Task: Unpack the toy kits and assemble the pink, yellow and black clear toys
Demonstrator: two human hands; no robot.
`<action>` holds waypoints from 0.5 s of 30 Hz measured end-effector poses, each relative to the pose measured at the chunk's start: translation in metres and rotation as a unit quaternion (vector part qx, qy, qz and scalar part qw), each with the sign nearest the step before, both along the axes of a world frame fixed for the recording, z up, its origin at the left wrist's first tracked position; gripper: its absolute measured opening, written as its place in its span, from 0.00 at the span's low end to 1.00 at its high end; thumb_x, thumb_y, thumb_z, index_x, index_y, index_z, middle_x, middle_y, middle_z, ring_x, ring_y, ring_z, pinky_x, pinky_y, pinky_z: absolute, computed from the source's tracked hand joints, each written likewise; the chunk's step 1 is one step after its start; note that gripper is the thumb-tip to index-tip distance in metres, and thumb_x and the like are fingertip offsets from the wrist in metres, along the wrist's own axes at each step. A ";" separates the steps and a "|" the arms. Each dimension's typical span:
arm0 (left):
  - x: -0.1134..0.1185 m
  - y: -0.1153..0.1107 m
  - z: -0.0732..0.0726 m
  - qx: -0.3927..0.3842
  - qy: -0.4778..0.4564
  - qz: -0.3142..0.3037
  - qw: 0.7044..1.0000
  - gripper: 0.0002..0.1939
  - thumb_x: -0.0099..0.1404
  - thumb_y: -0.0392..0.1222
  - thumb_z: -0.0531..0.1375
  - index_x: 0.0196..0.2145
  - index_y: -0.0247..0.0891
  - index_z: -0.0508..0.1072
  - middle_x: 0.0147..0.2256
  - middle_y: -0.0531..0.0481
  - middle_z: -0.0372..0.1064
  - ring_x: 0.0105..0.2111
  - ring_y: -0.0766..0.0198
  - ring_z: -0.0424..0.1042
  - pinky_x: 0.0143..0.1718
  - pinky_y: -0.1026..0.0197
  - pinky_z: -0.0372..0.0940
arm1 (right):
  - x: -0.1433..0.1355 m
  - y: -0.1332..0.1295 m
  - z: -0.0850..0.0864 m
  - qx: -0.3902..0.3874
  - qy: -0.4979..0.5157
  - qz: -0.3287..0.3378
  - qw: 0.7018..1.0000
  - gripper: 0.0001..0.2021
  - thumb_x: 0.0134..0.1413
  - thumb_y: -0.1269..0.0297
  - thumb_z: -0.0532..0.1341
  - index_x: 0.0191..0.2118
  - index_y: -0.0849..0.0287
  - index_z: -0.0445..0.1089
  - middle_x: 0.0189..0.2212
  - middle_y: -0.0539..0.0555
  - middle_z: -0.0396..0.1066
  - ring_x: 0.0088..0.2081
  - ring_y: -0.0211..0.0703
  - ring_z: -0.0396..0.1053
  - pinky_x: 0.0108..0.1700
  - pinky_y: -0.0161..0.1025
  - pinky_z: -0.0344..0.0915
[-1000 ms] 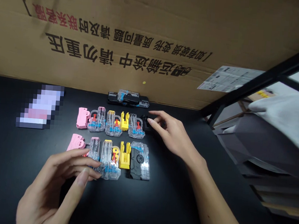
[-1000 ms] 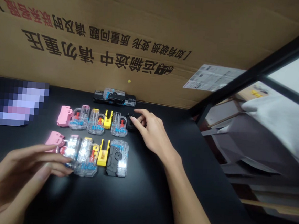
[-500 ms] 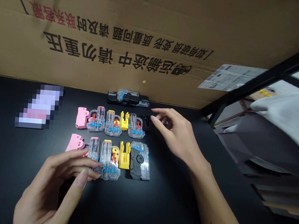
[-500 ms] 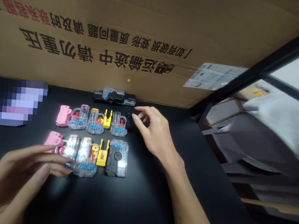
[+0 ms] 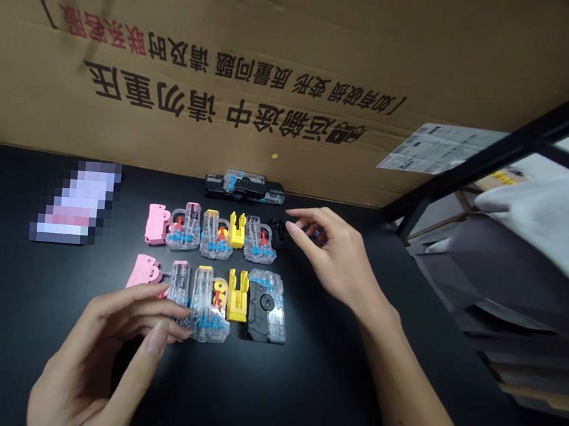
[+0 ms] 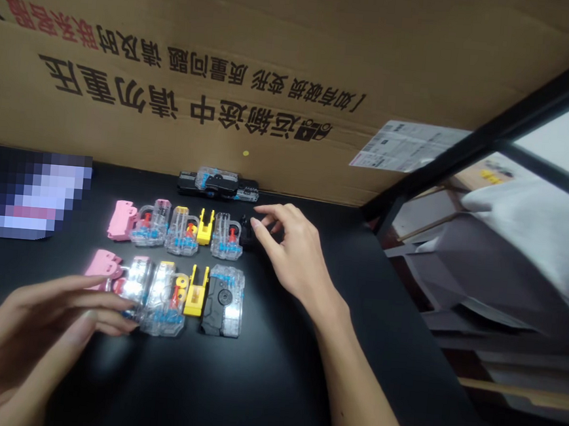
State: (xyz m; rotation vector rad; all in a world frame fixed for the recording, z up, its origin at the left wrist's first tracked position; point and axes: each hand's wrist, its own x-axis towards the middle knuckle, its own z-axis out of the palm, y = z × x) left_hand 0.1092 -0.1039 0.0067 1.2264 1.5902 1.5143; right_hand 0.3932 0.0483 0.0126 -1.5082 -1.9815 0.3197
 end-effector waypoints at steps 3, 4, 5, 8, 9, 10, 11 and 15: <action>0.000 0.000 0.000 -0.004 0.000 0.000 1.000 0.09 0.80 0.45 0.66 0.55 0.51 0.82 0.42 0.56 0.87 0.37 0.63 0.86 0.45 0.64 0.82 | 0.000 0.000 0.000 0.000 0.002 0.001 1.000 0.13 0.76 0.56 0.65 0.55 0.56 0.83 0.40 0.56 0.77 0.38 0.50 0.74 0.41 0.46 0.70; 0.000 0.000 0.000 -0.005 -0.001 0.000 1.000 0.09 0.80 0.45 0.66 0.55 0.51 0.82 0.42 0.56 0.87 0.37 0.63 0.86 0.45 0.64 0.82 | 0.000 0.000 0.000 -0.001 0.002 0.001 1.000 0.13 0.76 0.56 0.65 0.55 0.56 0.83 0.40 0.56 0.77 0.38 0.50 0.74 0.40 0.46 0.69; 0.000 0.000 0.000 -0.006 -0.002 0.000 1.000 0.09 0.80 0.45 0.66 0.55 0.51 0.82 0.42 0.56 0.87 0.37 0.63 0.86 0.45 0.64 0.82 | 0.000 0.000 0.000 -0.001 0.001 0.002 1.000 0.13 0.76 0.56 0.65 0.55 0.55 0.83 0.40 0.56 0.77 0.38 0.50 0.74 0.40 0.46 0.69; -0.001 0.000 0.000 -0.004 -0.001 0.000 1.000 0.10 0.79 0.45 0.66 0.55 0.50 0.82 0.42 0.55 0.87 0.37 0.62 0.86 0.45 0.63 0.82 | 0.000 0.000 0.000 -0.002 0.000 0.003 1.000 0.13 0.75 0.56 0.65 0.55 0.56 0.83 0.40 0.56 0.77 0.38 0.50 0.74 0.41 0.46 0.70; -0.001 0.000 0.000 -0.004 0.000 0.000 1.000 0.10 0.79 0.45 0.67 0.55 0.50 0.82 0.42 0.55 0.87 0.37 0.62 0.86 0.45 0.63 0.82 | 0.000 0.000 0.000 -0.002 -0.001 0.003 1.000 0.13 0.75 0.56 0.65 0.55 0.56 0.83 0.40 0.56 0.77 0.38 0.50 0.74 0.41 0.46 0.70; -0.001 0.000 0.000 -0.004 0.001 0.000 1.000 0.10 0.79 0.44 0.67 0.55 0.50 0.82 0.42 0.55 0.87 0.37 0.62 0.86 0.45 0.63 0.82 | 0.000 0.000 0.001 -0.002 -0.002 0.002 1.000 0.13 0.75 0.56 0.65 0.55 0.56 0.83 0.40 0.56 0.77 0.38 0.50 0.74 0.41 0.46 0.70; -0.001 0.000 0.000 -0.003 0.000 0.001 1.000 0.10 0.79 0.44 0.67 0.55 0.50 0.82 0.42 0.55 0.87 0.37 0.63 0.86 0.45 0.64 0.82 | 0.000 0.000 0.001 -0.002 -0.002 0.002 1.000 0.13 0.75 0.56 0.65 0.55 0.56 0.83 0.40 0.56 0.77 0.38 0.50 0.74 0.40 0.46 0.70; -0.002 -0.001 -0.001 -0.004 0.001 0.000 1.000 0.09 0.79 0.45 0.67 0.55 0.51 0.82 0.43 0.55 0.87 0.38 0.63 0.86 0.46 0.64 0.82 | -0.001 0.000 0.001 -0.002 -0.004 0.000 1.000 0.13 0.75 0.55 0.65 0.55 0.55 0.83 0.40 0.56 0.77 0.38 0.50 0.74 0.40 0.46 0.70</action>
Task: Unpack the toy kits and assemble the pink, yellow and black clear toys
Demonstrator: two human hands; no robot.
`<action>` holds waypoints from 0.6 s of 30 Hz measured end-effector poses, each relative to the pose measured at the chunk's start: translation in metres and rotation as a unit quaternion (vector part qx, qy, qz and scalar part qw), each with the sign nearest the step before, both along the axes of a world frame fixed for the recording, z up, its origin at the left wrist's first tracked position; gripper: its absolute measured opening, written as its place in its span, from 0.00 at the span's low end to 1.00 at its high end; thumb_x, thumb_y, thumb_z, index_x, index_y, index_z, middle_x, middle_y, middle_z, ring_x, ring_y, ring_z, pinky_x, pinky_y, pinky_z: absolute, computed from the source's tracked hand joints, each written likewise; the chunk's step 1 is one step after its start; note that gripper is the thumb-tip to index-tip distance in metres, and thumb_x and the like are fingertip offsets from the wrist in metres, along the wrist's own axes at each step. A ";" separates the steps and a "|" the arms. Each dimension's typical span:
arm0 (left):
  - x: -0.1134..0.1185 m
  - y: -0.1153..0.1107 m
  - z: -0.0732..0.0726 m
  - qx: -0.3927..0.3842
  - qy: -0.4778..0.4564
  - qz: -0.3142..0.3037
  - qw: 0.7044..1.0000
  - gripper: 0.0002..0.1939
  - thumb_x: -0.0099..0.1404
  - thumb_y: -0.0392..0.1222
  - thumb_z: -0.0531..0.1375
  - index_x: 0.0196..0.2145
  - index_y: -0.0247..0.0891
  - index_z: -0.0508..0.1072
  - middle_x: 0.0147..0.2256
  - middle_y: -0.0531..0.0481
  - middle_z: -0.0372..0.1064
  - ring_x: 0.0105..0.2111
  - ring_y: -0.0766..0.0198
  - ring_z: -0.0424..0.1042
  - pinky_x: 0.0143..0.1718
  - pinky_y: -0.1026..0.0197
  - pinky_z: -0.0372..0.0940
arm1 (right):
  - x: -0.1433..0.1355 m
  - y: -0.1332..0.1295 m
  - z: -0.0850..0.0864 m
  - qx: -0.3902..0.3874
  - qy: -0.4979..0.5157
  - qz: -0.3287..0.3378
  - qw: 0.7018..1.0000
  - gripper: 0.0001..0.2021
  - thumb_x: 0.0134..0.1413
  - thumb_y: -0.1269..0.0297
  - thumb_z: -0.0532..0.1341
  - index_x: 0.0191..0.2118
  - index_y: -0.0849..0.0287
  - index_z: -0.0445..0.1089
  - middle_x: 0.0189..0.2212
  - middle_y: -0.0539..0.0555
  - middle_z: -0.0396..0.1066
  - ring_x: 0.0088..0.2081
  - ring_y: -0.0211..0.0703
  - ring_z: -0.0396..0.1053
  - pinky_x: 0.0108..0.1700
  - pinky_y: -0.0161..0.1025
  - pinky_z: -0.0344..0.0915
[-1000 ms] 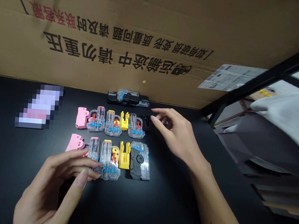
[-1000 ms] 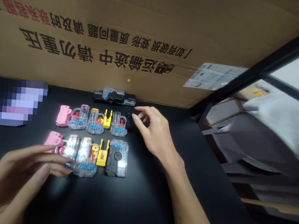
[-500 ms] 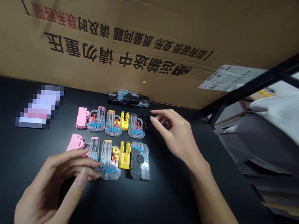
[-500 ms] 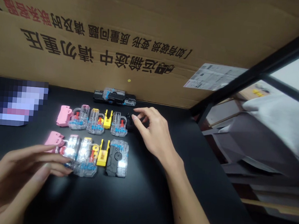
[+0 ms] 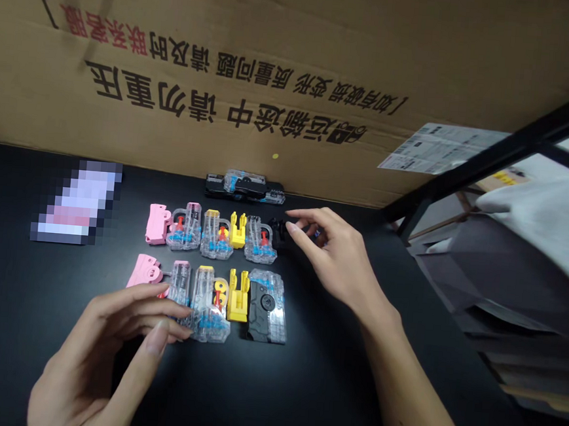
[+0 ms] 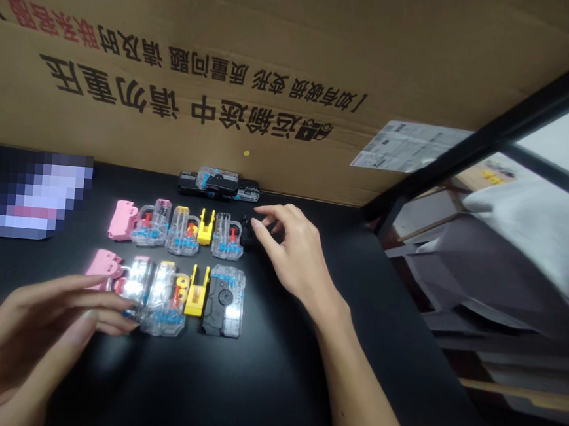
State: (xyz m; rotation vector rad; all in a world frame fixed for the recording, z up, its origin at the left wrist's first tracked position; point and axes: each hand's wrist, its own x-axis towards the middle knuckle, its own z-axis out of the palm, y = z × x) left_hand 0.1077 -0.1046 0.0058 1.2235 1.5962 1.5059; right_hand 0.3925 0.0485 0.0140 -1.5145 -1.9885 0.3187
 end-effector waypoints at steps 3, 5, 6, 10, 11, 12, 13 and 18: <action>-0.001 0.000 0.000 0.001 0.001 0.001 1.000 0.10 0.79 0.45 0.67 0.55 0.49 0.82 0.42 0.54 0.87 0.37 0.61 0.87 0.45 0.61 0.83 | 0.000 0.000 0.000 -0.001 -0.002 0.000 1.000 0.13 0.75 0.55 0.65 0.55 0.55 0.83 0.40 0.56 0.77 0.38 0.50 0.75 0.40 0.46 0.70; -0.001 0.001 0.000 0.001 -0.002 0.001 1.000 0.10 0.79 0.45 0.67 0.55 0.48 0.82 0.42 0.53 0.87 0.37 0.59 0.87 0.44 0.59 0.84 | -0.001 0.000 0.000 -0.002 -0.003 0.001 1.000 0.13 0.75 0.55 0.65 0.55 0.55 0.83 0.40 0.56 0.77 0.39 0.50 0.75 0.41 0.47 0.70; -0.001 0.001 0.001 0.000 -0.005 0.001 1.000 0.09 0.79 0.45 0.67 0.55 0.48 0.82 0.42 0.53 0.87 0.37 0.59 0.87 0.43 0.58 0.84 | -0.001 0.000 0.000 -0.002 -0.003 0.000 1.000 0.13 0.75 0.55 0.65 0.55 0.55 0.83 0.40 0.56 0.77 0.39 0.50 0.75 0.41 0.47 0.71; 0.001 0.002 0.002 0.002 -0.010 0.006 1.000 0.09 0.79 0.45 0.67 0.54 0.49 0.82 0.41 0.54 0.87 0.37 0.61 0.87 0.44 0.61 0.83 | -0.001 0.000 0.000 -0.002 -0.004 0.000 1.000 0.13 0.75 0.55 0.65 0.54 0.55 0.83 0.40 0.56 0.77 0.39 0.50 0.75 0.41 0.47 0.71; 0.002 0.002 0.002 0.005 -0.010 0.007 1.000 0.08 0.79 0.44 0.67 0.54 0.49 0.82 0.41 0.54 0.87 0.37 0.61 0.87 0.44 0.61 0.83 | -0.001 0.000 0.000 -0.002 -0.005 0.000 1.000 0.13 0.75 0.55 0.65 0.54 0.54 0.83 0.40 0.56 0.77 0.39 0.51 0.75 0.41 0.47 0.71; 0.002 0.002 0.002 0.007 -0.009 0.007 1.000 0.09 0.79 0.44 0.67 0.54 0.49 0.82 0.41 0.54 0.87 0.36 0.62 0.86 0.44 0.62 0.83 | -0.001 0.000 0.000 -0.001 -0.005 0.000 1.000 0.13 0.75 0.55 0.65 0.54 0.54 0.82 0.40 0.56 0.77 0.39 0.51 0.75 0.41 0.47 0.71; 0.003 0.001 0.002 0.008 -0.009 0.007 1.000 0.09 0.79 0.44 0.67 0.54 0.49 0.82 0.41 0.55 0.87 0.37 0.62 0.86 0.44 0.62 0.83 | -0.001 0.000 0.001 0.000 -0.006 0.000 1.000 0.13 0.75 0.55 0.65 0.54 0.54 0.82 0.41 0.56 0.78 0.39 0.51 0.75 0.42 0.47 0.72; 0.002 0.001 0.002 0.005 -0.005 0.002 1.000 0.09 0.80 0.43 0.66 0.55 0.51 0.82 0.42 0.55 0.87 0.37 0.63 0.86 0.45 0.64 0.82 | 0.000 -0.001 0.001 0.001 -0.008 0.001 1.000 0.13 0.76 0.55 0.65 0.54 0.54 0.82 0.41 0.57 0.78 0.39 0.51 0.76 0.43 0.48 0.72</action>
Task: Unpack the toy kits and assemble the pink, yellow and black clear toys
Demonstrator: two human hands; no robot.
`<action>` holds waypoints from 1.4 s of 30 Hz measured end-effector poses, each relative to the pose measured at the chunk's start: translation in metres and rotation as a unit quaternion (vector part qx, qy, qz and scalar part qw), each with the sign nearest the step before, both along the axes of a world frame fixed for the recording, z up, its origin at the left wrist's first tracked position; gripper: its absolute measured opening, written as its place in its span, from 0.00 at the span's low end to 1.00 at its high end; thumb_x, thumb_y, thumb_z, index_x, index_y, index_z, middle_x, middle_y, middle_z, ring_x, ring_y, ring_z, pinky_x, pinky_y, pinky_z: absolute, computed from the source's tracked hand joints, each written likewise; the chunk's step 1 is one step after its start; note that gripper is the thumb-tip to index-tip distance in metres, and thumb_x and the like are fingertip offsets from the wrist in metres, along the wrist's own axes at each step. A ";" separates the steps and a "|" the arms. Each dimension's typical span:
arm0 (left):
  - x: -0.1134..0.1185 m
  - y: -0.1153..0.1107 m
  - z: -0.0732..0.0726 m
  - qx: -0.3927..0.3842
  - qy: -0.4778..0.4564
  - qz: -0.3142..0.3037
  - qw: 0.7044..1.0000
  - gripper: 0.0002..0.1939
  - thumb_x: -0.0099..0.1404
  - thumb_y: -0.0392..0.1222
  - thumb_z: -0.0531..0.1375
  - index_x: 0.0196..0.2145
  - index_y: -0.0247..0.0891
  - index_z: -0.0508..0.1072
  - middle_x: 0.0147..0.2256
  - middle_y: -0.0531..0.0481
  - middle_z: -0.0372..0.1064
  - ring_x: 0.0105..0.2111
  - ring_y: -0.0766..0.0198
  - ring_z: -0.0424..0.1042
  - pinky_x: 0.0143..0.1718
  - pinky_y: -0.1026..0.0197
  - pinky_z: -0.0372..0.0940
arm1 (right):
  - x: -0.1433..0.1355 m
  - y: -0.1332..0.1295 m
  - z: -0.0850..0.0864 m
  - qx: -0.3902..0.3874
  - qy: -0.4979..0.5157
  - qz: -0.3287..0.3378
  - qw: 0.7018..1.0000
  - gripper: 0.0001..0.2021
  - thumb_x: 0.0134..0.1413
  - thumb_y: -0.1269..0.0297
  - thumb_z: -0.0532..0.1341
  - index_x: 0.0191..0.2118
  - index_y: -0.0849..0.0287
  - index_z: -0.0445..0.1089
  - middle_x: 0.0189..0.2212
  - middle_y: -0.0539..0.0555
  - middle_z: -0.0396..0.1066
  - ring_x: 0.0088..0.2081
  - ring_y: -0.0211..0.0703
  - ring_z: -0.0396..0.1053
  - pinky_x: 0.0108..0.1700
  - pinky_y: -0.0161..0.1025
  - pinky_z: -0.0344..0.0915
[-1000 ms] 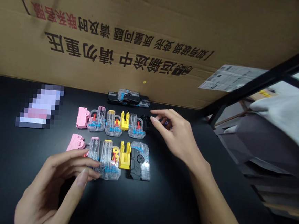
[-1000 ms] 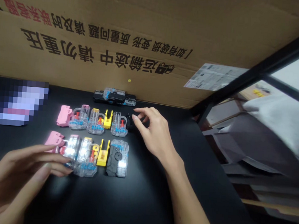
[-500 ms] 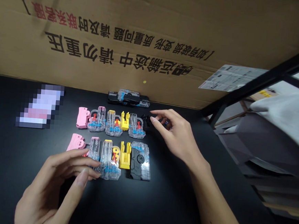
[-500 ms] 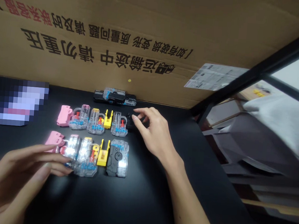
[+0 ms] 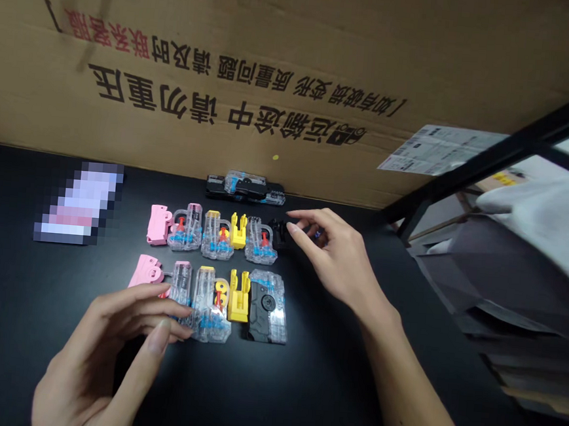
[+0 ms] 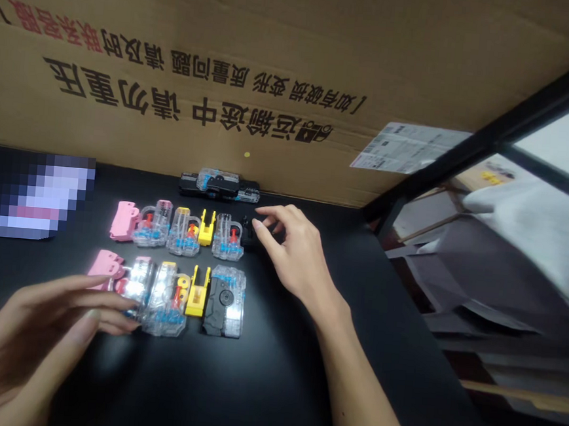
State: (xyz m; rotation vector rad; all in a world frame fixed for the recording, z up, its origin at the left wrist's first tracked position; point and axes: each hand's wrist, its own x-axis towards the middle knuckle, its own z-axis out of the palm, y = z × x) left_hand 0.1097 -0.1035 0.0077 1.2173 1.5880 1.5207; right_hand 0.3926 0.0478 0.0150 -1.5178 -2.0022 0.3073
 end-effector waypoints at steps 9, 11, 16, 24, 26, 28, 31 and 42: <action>0.000 0.001 0.001 0.003 0.009 0.002 1.000 0.09 0.79 0.43 0.66 0.54 0.50 0.82 0.42 0.54 0.87 0.36 0.62 0.86 0.44 0.61 0.82 | 0.000 0.001 -0.001 0.000 0.003 -0.001 1.000 0.12 0.75 0.56 0.65 0.54 0.55 0.82 0.40 0.56 0.78 0.39 0.51 0.76 0.44 0.49 0.72; -0.001 0.001 0.001 0.003 0.007 0.004 1.000 0.09 0.79 0.43 0.67 0.54 0.50 0.82 0.42 0.54 0.87 0.36 0.61 0.87 0.44 0.61 0.83 | 0.000 0.001 -0.001 0.000 0.003 -0.001 1.000 0.12 0.75 0.56 0.65 0.54 0.54 0.82 0.40 0.56 0.78 0.39 0.51 0.76 0.44 0.49 0.72; -0.001 0.001 0.000 0.006 0.009 0.002 1.000 0.10 0.79 0.42 0.67 0.55 0.49 0.82 0.42 0.54 0.88 0.36 0.60 0.87 0.44 0.60 0.83 | 0.000 0.001 -0.001 0.001 0.002 -0.001 1.000 0.12 0.75 0.55 0.65 0.54 0.54 0.82 0.40 0.56 0.78 0.39 0.52 0.76 0.44 0.49 0.72; -0.002 0.000 -0.001 0.008 0.015 -0.001 1.000 0.10 0.79 0.42 0.67 0.55 0.49 0.82 0.42 0.53 0.87 0.36 0.60 0.87 0.44 0.59 0.83 | -0.001 0.000 0.000 0.009 0.017 -0.005 1.000 0.11 0.75 0.57 0.66 0.54 0.54 0.82 0.40 0.56 0.78 0.39 0.51 0.75 0.43 0.48 0.72; -0.002 0.000 -0.001 0.006 0.015 -0.003 1.000 0.10 0.79 0.42 0.66 0.55 0.49 0.82 0.43 0.54 0.87 0.37 0.61 0.87 0.45 0.61 0.83 | -0.003 -0.002 0.001 0.016 0.026 -0.007 1.000 0.12 0.75 0.57 0.65 0.55 0.54 0.82 0.41 0.56 0.77 0.38 0.50 0.74 0.41 0.47 0.71; -0.002 0.000 -0.001 0.008 0.012 -0.004 1.000 0.10 0.79 0.42 0.66 0.55 0.50 0.82 0.43 0.55 0.87 0.37 0.62 0.87 0.45 0.62 0.82 | -0.007 -0.005 0.004 0.026 0.045 -0.007 0.999 0.12 0.75 0.57 0.65 0.56 0.54 0.81 0.41 0.56 0.77 0.38 0.49 0.74 0.39 0.47 0.70; -0.003 0.001 -0.003 0.010 0.010 -0.004 1.000 0.09 0.79 0.42 0.66 0.55 0.49 0.82 0.43 0.55 0.87 0.37 0.62 0.87 0.45 0.62 0.83 | -0.014 -0.011 0.011 0.036 0.081 0.014 0.996 0.11 0.75 0.58 0.66 0.56 0.52 0.81 0.42 0.55 0.76 0.37 0.49 0.73 0.37 0.46 0.69; -0.003 0.000 -0.003 0.008 0.018 0.002 1.000 0.10 0.79 0.41 0.65 0.55 0.49 0.82 0.43 0.54 0.87 0.37 0.62 0.87 0.45 0.62 0.84 | -0.023 -0.062 0.021 -0.047 -0.006 0.172 0.984 0.29 0.66 0.52 0.77 0.68 0.42 0.73 0.60 0.59 0.73 0.60 0.62 0.72 0.62 0.62 0.75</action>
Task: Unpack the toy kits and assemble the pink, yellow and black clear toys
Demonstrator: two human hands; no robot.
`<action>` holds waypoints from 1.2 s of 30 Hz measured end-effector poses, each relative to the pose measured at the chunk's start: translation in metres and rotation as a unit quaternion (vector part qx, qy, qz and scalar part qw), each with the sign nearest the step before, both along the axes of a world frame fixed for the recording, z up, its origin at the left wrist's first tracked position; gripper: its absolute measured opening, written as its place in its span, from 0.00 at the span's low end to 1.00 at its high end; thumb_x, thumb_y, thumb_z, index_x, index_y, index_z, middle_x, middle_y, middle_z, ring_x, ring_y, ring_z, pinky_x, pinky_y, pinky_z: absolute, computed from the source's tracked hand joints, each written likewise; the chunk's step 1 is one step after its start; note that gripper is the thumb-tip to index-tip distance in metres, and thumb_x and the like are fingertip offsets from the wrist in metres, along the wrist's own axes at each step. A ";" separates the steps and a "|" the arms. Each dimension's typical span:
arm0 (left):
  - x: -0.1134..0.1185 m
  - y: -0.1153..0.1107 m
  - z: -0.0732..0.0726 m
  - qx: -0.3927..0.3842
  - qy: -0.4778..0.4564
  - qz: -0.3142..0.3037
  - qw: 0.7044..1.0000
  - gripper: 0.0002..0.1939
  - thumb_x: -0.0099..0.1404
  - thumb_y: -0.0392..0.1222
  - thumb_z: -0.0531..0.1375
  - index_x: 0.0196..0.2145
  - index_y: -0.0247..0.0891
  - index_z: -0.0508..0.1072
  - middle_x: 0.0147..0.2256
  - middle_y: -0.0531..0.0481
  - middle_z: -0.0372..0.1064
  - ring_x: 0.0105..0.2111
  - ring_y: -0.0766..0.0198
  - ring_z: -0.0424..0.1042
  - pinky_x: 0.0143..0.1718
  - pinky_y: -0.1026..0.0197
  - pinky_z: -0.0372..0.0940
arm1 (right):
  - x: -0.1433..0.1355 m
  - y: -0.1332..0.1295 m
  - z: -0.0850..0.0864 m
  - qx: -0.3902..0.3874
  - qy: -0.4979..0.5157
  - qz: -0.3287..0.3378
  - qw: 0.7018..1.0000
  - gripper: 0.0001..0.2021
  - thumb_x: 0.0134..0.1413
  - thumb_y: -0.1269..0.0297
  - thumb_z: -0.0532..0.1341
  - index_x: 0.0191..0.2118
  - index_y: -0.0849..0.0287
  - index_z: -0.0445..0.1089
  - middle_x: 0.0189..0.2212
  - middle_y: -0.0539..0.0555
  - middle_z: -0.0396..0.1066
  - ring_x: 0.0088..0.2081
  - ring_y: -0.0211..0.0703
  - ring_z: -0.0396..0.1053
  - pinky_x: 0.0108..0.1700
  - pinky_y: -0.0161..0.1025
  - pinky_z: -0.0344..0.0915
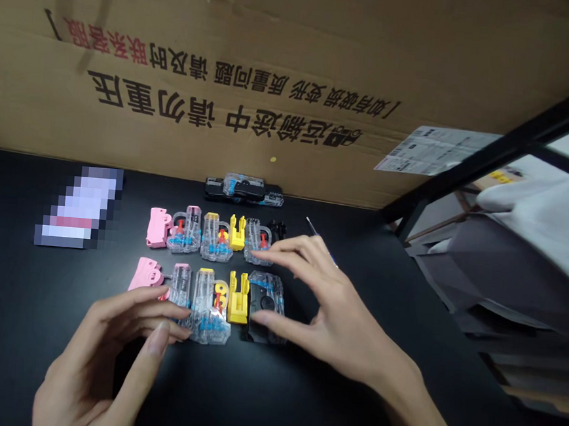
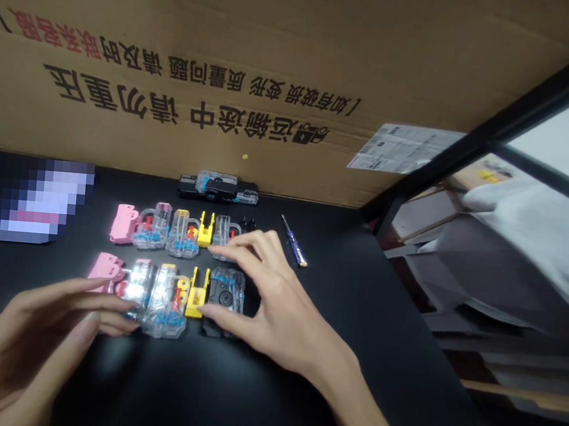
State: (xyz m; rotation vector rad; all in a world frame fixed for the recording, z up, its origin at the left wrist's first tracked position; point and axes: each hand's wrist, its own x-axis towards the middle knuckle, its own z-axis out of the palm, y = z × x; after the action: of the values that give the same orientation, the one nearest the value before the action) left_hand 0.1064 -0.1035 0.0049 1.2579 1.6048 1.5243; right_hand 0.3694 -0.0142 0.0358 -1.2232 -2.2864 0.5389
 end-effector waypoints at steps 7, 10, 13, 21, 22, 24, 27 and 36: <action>0.003 0.000 0.004 -0.011 -0.004 0.008 1.000 0.09 0.79 0.43 0.66 0.55 0.51 0.82 0.43 0.56 0.87 0.37 0.63 0.87 0.46 0.63 0.82 | 0.001 -0.015 -0.012 -0.058 -0.056 0.008 0.997 0.46 0.57 0.45 0.81 0.76 0.41 0.63 0.61 0.61 0.66 0.63 0.66 0.69 0.63 0.67 0.77; 0.003 0.000 0.004 -0.012 -0.007 0.013 1.000 0.10 0.79 0.42 0.66 0.55 0.52 0.82 0.44 0.57 0.87 0.37 0.64 0.86 0.46 0.64 0.81 | 0.001 -0.016 -0.015 -0.057 -0.065 0.009 0.996 0.48 0.56 0.45 0.82 0.77 0.42 0.61 0.61 0.62 0.65 0.62 0.66 0.68 0.63 0.67 0.77; 0.004 0.000 0.004 -0.010 -0.008 0.018 1.000 0.09 0.79 0.41 0.66 0.54 0.51 0.82 0.44 0.57 0.87 0.36 0.65 0.85 0.46 0.65 0.80 | 0.002 -0.017 -0.017 -0.055 -0.069 0.004 0.996 0.48 0.56 0.45 0.82 0.76 0.42 0.62 0.61 0.62 0.65 0.61 0.65 0.68 0.62 0.66 0.77; 0.009 0.002 0.008 0.001 0.002 0.045 0.999 0.07 0.78 0.44 0.68 0.52 0.50 0.83 0.40 0.58 0.86 0.32 0.67 0.82 0.42 0.66 0.78 | 0.003 -0.017 -0.015 -0.088 -0.078 -0.001 0.993 0.47 0.56 0.43 0.81 0.76 0.44 0.64 0.60 0.61 0.64 0.60 0.65 0.67 0.62 0.69 0.76; 0.009 0.002 0.009 -0.001 0.002 0.045 0.999 0.07 0.78 0.44 0.68 0.52 0.50 0.83 0.40 0.58 0.86 0.32 0.67 0.82 0.42 0.66 0.78 | 0.003 -0.017 -0.015 -0.091 -0.078 -0.001 0.993 0.47 0.57 0.43 0.81 0.76 0.45 0.64 0.60 0.61 0.64 0.60 0.65 0.66 0.62 0.69 0.76; 0.009 0.001 0.009 -0.003 0.000 0.047 0.999 0.07 0.77 0.45 0.68 0.51 0.50 0.83 0.40 0.57 0.86 0.32 0.67 0.81 0.41 0.65 0.78 | 0.003 -0.016 -0.016 -0.096 -0.079 -0.001 0.992 0.47 0.57 0.43 0.81 0.76 0.45 0.64 0.60 0.61 0.64 0.60 0.65 0.66 0.63 0.69 0.75; 0.009 0.001 0.009 -0.003 -0.002 0.047 0.999 0.07 0.78 0.45 0.68 0.52 0.49 0.83 0.40 0.56 0.86 0.32 0.65 0.81 0.40 0.63 0.78 | 0.004 -0.015 -0.019 -0.101 -0.082 -0.003 0.991 0.46 0.56 0.42 0.81 0.75 0.46 0.65 0.61 0.61 0.63 0.61 0.65 0.65 0.64 0.69 0.75; 0.009 0.001 0.009 0.001 0.005 0.049 0.999 0.08 0.77 0.45 0.68 0.52 0.47 0.82 0.40 0.55 0.86 0.31 0.64 0.81 0.38 0.62 0.79 | 0.006 -0.015 -0.019 -0.097 -0.077 -0.004 0.992 0.44 0.57 0.43 0.81 0.74 0.47 0.68 0.59 0.61 0.64 0.59 0.64 0.66 0.64 0.68 0.75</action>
State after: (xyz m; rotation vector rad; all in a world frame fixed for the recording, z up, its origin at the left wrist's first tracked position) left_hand 0.1154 -0.1023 0.0135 1.2053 1.6943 1.5814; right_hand 0.3755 -0.0290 0.0171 -1.4102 -2.4002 0.6985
